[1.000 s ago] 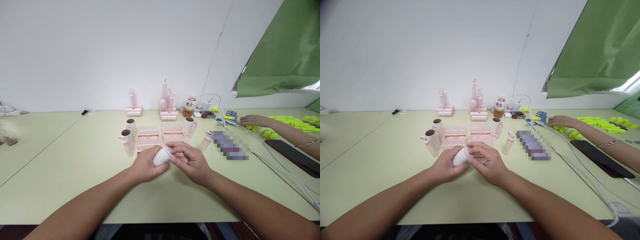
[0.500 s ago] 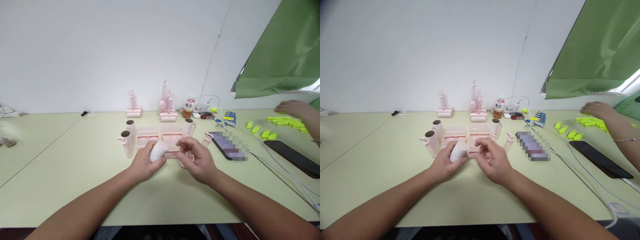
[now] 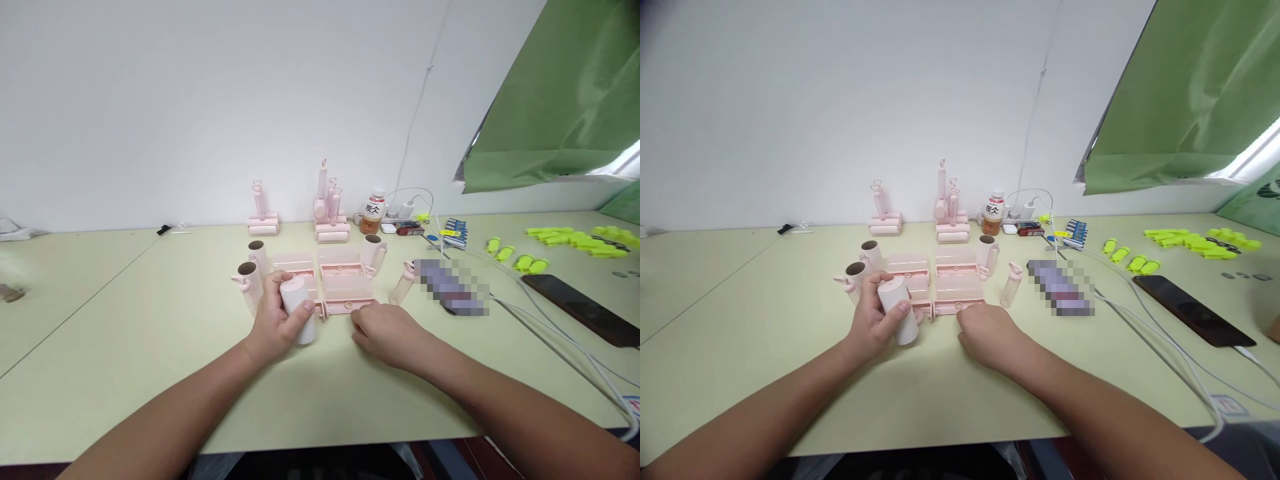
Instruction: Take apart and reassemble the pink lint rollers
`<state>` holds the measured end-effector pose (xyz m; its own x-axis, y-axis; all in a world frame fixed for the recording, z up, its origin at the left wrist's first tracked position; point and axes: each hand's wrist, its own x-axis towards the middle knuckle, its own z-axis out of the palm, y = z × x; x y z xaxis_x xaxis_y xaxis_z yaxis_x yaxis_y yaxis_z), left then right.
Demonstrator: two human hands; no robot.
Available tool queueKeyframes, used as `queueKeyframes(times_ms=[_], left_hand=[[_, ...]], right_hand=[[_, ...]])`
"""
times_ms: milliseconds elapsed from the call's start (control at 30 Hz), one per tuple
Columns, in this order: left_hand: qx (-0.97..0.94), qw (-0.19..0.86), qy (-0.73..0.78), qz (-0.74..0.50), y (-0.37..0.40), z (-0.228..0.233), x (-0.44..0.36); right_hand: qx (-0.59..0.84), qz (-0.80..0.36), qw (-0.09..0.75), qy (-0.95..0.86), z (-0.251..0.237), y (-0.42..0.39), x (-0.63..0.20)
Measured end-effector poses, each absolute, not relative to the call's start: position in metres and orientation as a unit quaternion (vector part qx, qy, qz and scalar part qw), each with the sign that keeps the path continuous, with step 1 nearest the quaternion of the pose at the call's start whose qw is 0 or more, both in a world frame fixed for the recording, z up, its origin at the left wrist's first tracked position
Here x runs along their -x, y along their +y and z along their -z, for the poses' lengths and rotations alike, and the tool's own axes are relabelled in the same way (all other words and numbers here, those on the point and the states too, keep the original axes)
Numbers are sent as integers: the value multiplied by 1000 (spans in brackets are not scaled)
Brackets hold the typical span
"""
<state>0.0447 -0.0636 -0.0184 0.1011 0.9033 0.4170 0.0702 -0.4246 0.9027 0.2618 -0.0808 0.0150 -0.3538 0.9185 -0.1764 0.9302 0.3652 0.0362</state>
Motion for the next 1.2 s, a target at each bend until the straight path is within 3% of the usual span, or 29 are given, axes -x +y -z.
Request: queueKeyframes(times_ms=[267, 467, 567, 900, 1200], left_hand=[[-617, 406, 399, -542, -58, 18, -44], [-570, 465, 353, -578, -62, 9, -52], [-562, 500, 332, -569, -66, 4, -53], [-473, 604, 370, -523, -56, 5, -53], [-494, 614, 336, -516, -58, 9, -54]], right_hand=[[-567, 17, 58, 821, -26, -83, -269], [-572, 37, 125, 810, -24, -78, -272], [-544, 37, 114, 831, -20, -80, -269], [-479, 124, -247, 833, -28, -74, -273], [-437, 259, -438, 742, -6, -66, -269]])
